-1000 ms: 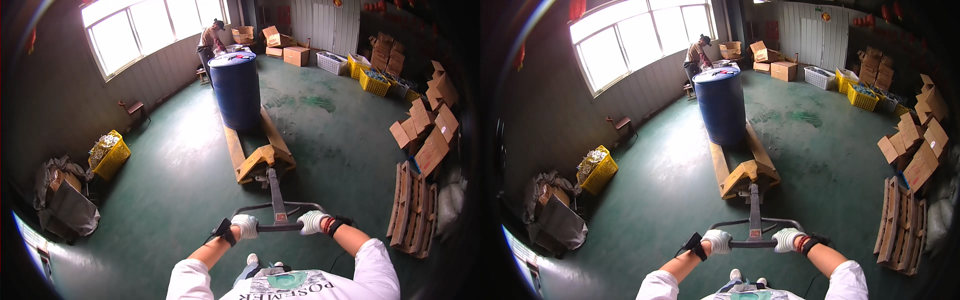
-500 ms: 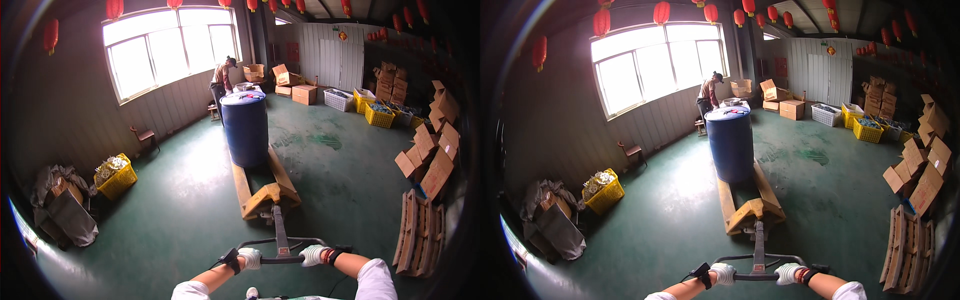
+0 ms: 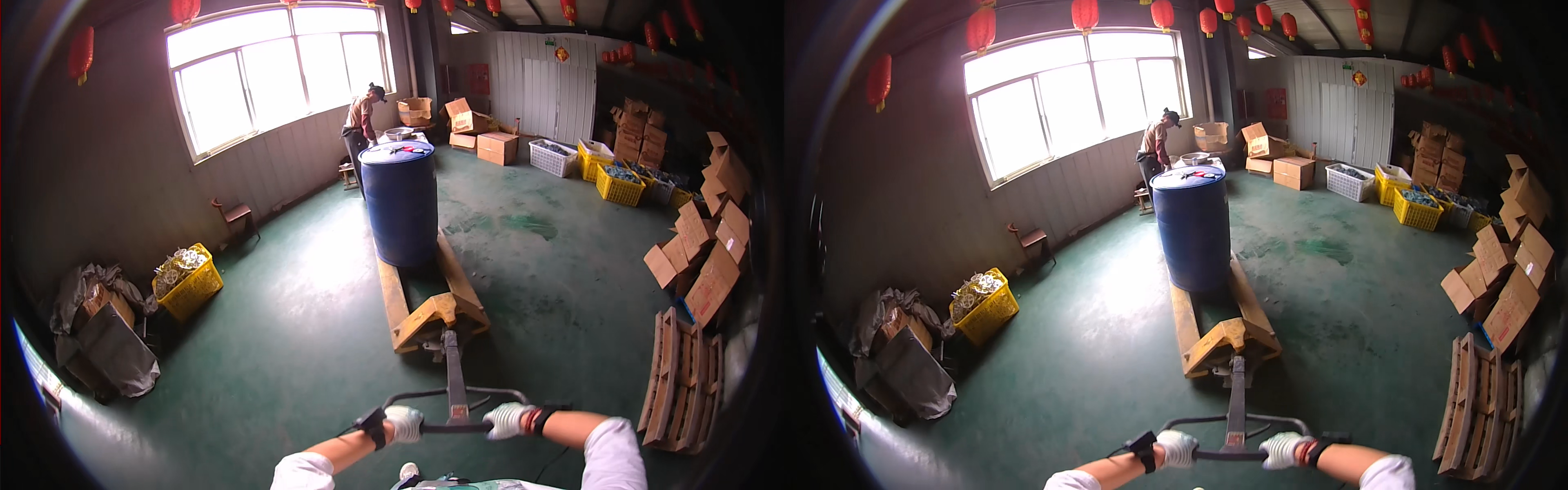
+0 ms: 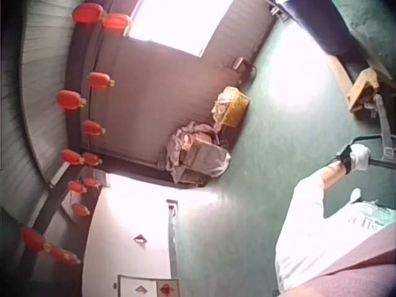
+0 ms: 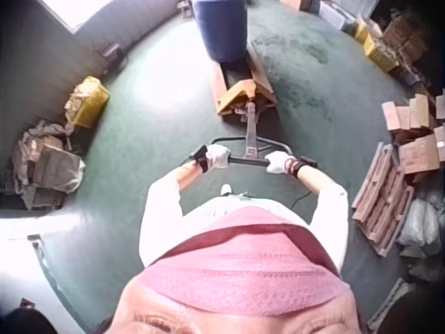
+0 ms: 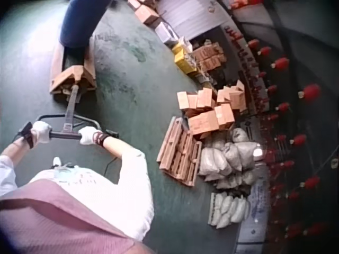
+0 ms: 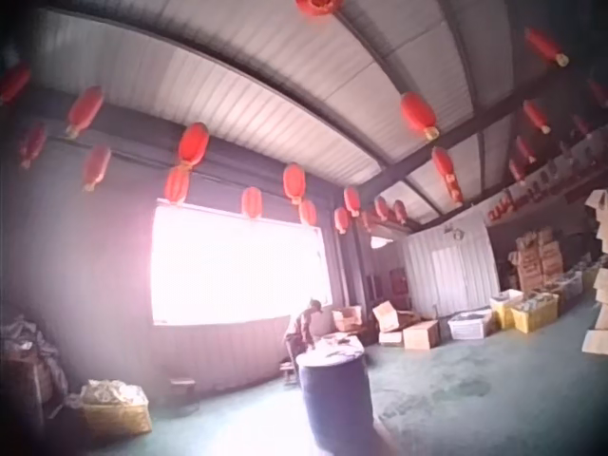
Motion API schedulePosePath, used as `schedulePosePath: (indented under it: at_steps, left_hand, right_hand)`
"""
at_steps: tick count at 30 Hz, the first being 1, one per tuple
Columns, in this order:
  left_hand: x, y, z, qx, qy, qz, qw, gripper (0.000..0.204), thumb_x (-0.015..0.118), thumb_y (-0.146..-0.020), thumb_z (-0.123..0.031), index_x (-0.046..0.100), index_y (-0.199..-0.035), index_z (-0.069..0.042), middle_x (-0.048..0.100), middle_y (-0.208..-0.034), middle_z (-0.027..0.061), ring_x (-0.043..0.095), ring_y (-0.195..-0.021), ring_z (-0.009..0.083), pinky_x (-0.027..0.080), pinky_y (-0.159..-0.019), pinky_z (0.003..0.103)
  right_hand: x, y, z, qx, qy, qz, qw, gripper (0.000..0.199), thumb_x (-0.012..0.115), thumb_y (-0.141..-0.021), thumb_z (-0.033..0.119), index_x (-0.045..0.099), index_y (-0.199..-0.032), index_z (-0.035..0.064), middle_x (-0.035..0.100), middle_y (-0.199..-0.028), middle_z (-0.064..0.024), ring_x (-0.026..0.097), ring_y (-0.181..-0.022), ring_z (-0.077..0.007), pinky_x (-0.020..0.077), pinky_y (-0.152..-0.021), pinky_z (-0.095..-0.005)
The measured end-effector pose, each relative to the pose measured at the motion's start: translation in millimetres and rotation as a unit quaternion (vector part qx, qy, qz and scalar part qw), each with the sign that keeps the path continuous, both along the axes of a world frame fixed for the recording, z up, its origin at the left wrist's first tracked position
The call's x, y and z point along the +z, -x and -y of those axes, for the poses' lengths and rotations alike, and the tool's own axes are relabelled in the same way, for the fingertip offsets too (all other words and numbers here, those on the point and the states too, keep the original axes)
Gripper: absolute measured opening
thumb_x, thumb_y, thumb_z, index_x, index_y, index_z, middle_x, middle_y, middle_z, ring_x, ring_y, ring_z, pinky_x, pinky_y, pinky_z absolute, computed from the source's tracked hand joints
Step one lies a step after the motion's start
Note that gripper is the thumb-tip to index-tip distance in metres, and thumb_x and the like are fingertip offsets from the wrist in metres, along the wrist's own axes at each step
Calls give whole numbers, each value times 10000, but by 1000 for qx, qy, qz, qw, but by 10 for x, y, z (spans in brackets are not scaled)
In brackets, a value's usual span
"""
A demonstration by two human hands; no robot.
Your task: The recorder uses a manual pallet jack to transport a large blue plastic barrel placed on a wooden pallet within a warehouse environment.
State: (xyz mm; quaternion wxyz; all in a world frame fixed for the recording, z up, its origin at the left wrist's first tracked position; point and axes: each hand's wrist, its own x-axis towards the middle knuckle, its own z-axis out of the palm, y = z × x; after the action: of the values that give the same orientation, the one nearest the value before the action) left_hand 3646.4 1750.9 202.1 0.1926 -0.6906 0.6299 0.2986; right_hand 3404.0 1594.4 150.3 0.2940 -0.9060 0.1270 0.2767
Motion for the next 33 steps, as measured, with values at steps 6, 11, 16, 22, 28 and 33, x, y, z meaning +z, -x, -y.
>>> schedulePosePath:
  at_steps: [6,11,16,22,28,33]
  left_hand:
    - [-726,264,-306,-2,21,-39,999,239,595,-748,-284,711,-838,-96,689,-785,156,681,-756,337,537,-648,424]
    - [-1329,471,-730,38,-65,-30,997,306,613,-738,-294,738,-917,-79,708,-856,171,692,-821,344,544,-714,409]
    - [-328,165,53,17,33,-2,999,224,588,-761,-283,694,-857,-110,691,-778,132,677,-763,335,533,-642,434]
    - [-443,328,-141,44,103,-33,993,177,599,-765,-238,685,-849,-109,684,-784,142,665,-764,354,526,-655,452]
    - [-1277,578,-721,36,-2,-40,999,281,603,-765,-309,741,-895,-101,718,-935,142,693,-876,317,546,-719,434]
    - [-301,223,-205,-12,52,9,999,220,583,-751,-266,713,-812,-99,692,-761,144,679,-714,345,536,-618,432]
  right_hand:
    - [-370,286,-205,35,-26,-32,999,415,616,-801,414,663,-1095,125,698,-963,-165,661,-944,-352,512,-829,-449]
    - [-856,316,-775,-3,4,-98,995,504,611,-795,416,632,-1188,102,687,-1062,-169,651,-1009,-349,512,-864,-462]
    - [-130,129,111,14,-1,-11,1000,369,598,-796,373,678,-1044,111,700,-903,-173,664,-910,-359,511,-809,-443]
    - [-304,217,64,60,-13,-9,998,404,615,-807,420,664,-1055,105,697,-928,-175,661,-911,-368,512,-801,-456]
    - [-1037,407,-857,-43,23,-76,996,438,587,-807,411,652,-1139,133,685,-1053,-180,657,-988,-345,512,-859,-446]
    - [20,195,-188,-15,32,-6,999,359,607,-776,368,684,-1031,128,700,-980,-153,660,-949,-345,521,-821,-431]
